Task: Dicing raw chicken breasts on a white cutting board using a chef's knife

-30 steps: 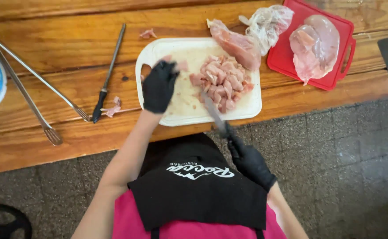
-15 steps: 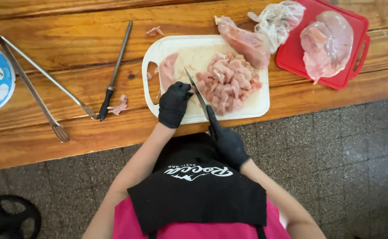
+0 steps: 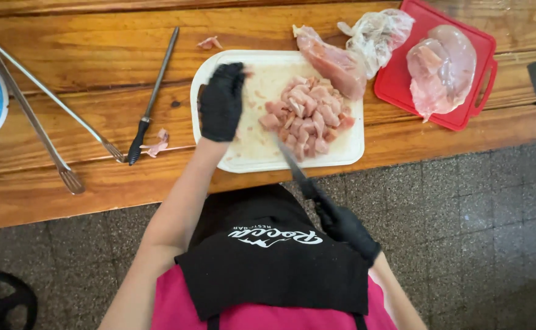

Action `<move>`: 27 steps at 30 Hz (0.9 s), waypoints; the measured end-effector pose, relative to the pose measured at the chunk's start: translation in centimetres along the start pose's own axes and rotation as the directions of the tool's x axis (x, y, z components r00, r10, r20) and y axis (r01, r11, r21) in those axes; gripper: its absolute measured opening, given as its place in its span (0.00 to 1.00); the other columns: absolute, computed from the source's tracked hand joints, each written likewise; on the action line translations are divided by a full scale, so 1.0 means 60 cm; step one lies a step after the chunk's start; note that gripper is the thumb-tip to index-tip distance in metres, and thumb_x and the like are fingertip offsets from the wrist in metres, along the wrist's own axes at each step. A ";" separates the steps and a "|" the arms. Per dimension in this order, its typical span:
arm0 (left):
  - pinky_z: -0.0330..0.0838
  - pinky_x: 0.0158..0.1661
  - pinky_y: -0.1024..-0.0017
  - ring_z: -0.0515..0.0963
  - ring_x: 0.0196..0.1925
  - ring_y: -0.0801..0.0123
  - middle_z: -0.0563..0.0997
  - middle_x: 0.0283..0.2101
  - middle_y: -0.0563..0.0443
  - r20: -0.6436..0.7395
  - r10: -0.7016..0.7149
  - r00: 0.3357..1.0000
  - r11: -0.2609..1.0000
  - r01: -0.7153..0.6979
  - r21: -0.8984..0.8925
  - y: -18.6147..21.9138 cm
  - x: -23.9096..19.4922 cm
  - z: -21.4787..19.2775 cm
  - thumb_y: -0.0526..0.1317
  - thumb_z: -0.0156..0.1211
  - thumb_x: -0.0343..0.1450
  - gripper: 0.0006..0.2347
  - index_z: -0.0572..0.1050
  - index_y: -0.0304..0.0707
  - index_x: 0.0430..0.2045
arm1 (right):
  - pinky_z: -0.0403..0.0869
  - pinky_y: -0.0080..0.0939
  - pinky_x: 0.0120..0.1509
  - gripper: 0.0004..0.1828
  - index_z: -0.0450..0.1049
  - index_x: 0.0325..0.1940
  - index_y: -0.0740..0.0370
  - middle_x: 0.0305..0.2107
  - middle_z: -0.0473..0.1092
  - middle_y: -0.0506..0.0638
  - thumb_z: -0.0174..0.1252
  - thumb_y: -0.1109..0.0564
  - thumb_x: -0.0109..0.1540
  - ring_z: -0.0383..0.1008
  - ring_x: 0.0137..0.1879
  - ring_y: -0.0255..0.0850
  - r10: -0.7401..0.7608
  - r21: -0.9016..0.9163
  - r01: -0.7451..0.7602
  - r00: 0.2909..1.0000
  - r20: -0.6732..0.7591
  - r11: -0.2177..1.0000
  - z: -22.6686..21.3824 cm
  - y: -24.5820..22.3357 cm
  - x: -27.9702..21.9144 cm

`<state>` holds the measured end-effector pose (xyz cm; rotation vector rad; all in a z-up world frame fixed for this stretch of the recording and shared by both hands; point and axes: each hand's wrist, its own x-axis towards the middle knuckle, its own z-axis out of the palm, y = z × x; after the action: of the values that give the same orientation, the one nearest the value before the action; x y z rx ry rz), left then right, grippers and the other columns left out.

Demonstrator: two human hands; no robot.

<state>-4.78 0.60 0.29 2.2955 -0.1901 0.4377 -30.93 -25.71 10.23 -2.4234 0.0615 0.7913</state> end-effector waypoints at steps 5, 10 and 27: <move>0.66 0.61 0.63 0.83 0.53 0.65 0.85 0.47 0.56 0.294 0.046 0.955 0.998 -0.035 -0.044 0.040 -0.033 0.053 0.50 0.56 0.76 0.10 0.78 0.57 0.49 | 0.67 0.44 0.16 0.28 0.57 0.75 0.63 0.15 0.70 0.59 0.45 0.53 0.71 0.70 0.16 0.49 0.250 0.646 0.019 0.913 -0.322 0.763 0.006 0.024 0.007; 0.72 0.56 0.55 0.78 0.59 0.52 0.81 0.52 0.43 0.064 -0.018 0.998 0.888 -0.014 0.459 -0.069 -0.060 0.000 0.58 0.67 0.70 0.26 0.74 0.41 0.56 | 0.63 0.38 0.10 0.27 0.56 0.76 0.63 0.14 0.67 0.57 0.45 0.53 0.73 0.68 0.14 0.45 0.256 0.744 0.139 0.884 -0.390 0.654 0.006 0.020 0.028; 0.79 0.39 0.62 0.80 0.45 0.55 0.77 0.43 0.46 0.342 0.081 0.936 0.851 -0.244 0.466 -0.037 -0.190 -0.032 0.54 0.62 0.63 0.27 0.70 0.41 0.54 | 0.76 0.68 0.36 0.36 0.57 0.77 0.39 0.31 0.79 0.60 0.53 0.40 0.64 0.80 0.37 0.64 -0.168 -0.245 0.127 0.973 -0.157 0.961 0.035 -0.057 0.120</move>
<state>-15.30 3.54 -4.16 2.8774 -0.4834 0.2196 -25.36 -20.81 6.66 -2.6789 -0.1515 0.5394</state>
